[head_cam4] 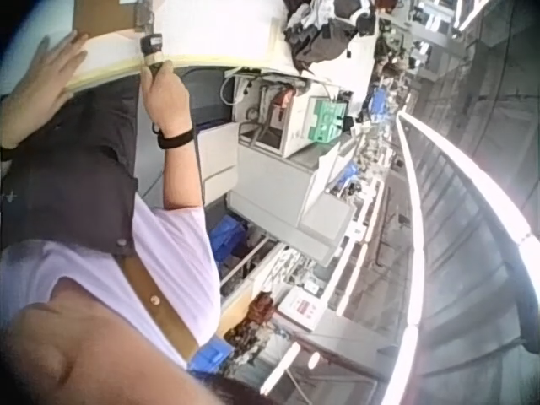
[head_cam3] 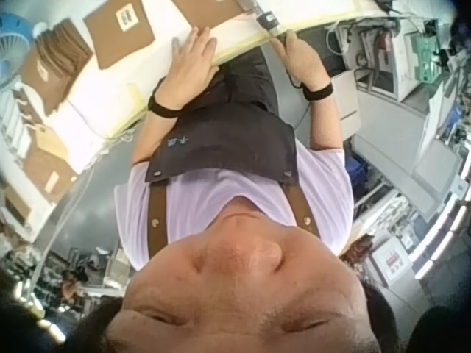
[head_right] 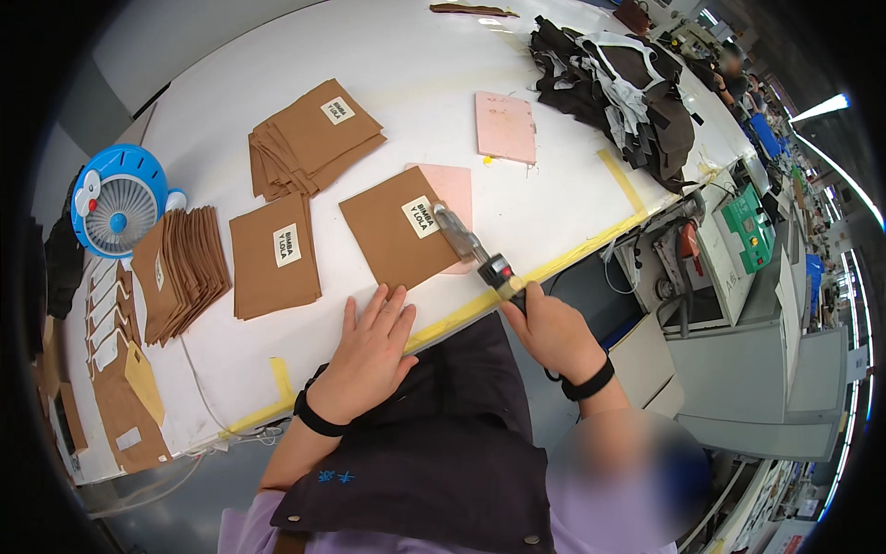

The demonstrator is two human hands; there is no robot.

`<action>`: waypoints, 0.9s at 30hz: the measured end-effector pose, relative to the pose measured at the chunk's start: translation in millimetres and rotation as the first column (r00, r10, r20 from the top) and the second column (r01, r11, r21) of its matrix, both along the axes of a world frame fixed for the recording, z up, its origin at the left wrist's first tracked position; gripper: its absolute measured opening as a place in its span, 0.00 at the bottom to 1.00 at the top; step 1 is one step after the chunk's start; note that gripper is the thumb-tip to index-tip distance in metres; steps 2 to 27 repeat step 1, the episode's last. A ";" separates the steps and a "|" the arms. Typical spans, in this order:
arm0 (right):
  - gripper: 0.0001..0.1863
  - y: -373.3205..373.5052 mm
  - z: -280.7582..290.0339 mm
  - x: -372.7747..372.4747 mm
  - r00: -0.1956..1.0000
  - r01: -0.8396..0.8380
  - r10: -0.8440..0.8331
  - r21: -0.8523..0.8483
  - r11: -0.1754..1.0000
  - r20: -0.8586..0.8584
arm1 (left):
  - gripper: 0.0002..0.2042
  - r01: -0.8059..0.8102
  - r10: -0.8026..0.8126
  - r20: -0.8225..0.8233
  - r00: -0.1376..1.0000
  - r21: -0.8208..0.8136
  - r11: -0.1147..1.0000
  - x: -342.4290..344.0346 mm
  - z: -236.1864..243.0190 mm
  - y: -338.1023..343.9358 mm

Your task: The recorder uses a handheld heated tool to press and crease the edges of labeled leather pieces in a workshop.

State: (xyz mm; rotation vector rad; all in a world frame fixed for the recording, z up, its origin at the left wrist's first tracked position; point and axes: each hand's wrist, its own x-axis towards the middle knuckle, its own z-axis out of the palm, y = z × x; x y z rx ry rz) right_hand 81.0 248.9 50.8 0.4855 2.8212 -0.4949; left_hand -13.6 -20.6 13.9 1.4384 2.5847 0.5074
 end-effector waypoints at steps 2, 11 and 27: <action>0.32 3.9 -2.4 10.9 1.000 0.020 -0.020 -0.052 0.998 -0.002 | 0.32 0.006 -0.006 0.001 1.000 0.003 1.000 -0.6 -0.4 1.5; 0.32 3.9 -2.4 10.9 1.000 0.020 -0.020 -0.052 0.998 -0.002 | 0.32 0.006 -0.006 0.001 1.000 0.003 1.000 -0.6 -0.4 1.5; 0.32 3.9 -2.4 10.9 1.000 0.020 -0.020 -0.052 0.998 -0.002 | 0.32 0.006 -0.006 0.001 1.000 0.003 1.000 -0.6 -0.4 1.5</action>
